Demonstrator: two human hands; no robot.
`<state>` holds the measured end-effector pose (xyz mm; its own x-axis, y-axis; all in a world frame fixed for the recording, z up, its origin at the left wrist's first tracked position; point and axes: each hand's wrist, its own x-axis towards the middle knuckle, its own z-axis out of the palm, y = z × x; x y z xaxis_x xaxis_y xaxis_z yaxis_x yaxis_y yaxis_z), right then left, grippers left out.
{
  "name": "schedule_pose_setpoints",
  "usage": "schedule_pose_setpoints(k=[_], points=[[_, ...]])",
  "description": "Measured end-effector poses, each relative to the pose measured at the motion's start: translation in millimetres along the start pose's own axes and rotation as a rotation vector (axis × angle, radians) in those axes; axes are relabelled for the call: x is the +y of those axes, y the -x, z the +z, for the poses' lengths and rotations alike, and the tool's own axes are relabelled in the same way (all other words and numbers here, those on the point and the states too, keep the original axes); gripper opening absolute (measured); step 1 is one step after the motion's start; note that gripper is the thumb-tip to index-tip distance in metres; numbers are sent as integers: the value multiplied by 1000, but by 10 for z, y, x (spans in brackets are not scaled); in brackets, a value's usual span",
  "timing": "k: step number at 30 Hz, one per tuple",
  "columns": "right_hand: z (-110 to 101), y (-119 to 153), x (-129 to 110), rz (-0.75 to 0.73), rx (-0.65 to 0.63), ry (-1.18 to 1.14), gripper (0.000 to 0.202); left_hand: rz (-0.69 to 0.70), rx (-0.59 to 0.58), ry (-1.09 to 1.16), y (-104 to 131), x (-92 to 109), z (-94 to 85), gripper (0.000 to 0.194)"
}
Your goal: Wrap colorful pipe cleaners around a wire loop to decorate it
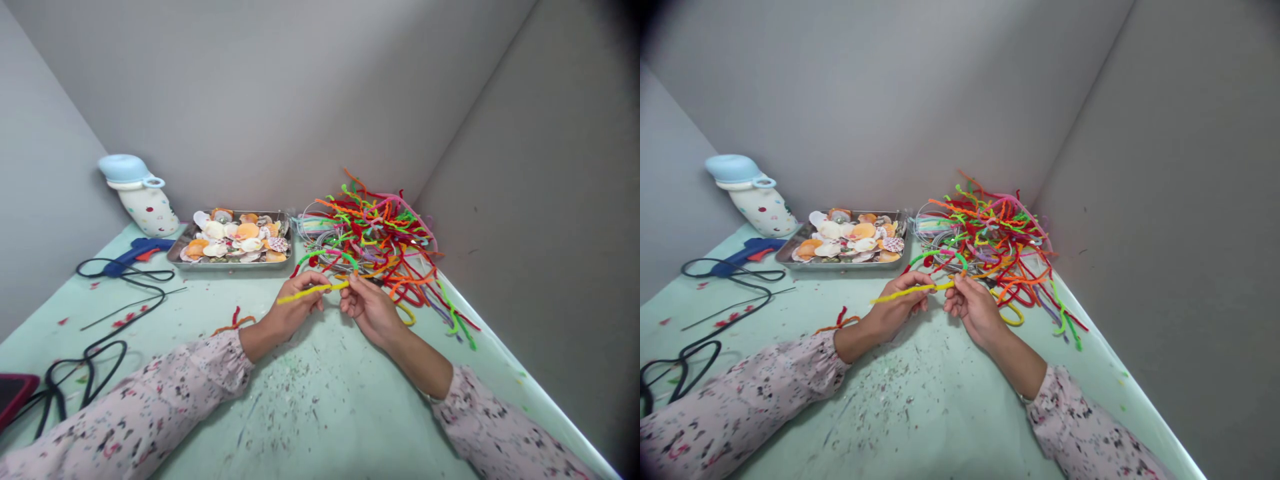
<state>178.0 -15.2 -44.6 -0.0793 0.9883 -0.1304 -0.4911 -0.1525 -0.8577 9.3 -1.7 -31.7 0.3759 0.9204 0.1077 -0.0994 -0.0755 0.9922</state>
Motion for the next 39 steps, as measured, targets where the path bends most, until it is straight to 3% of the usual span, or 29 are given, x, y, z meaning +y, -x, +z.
schedule_pose_setpoints(k=[10,17,24,34,39], points=[[5,-3,1,0,10,-6,24,0,1,40,-12,27,37,13],[4,6,1,-9,-7,14,23,38,-46,60,2,-16,3,20],[-1,22,22,-17,-39,70,22,-70,-23,136,-38,-25,-12,29],[-24,11,44,-37,-73,89,20,-140,-56,43,-67,-49,-22,31],[-11,23,21,-34,-56,82,20,-88,-80,-102,-74,-7,-47,27]])
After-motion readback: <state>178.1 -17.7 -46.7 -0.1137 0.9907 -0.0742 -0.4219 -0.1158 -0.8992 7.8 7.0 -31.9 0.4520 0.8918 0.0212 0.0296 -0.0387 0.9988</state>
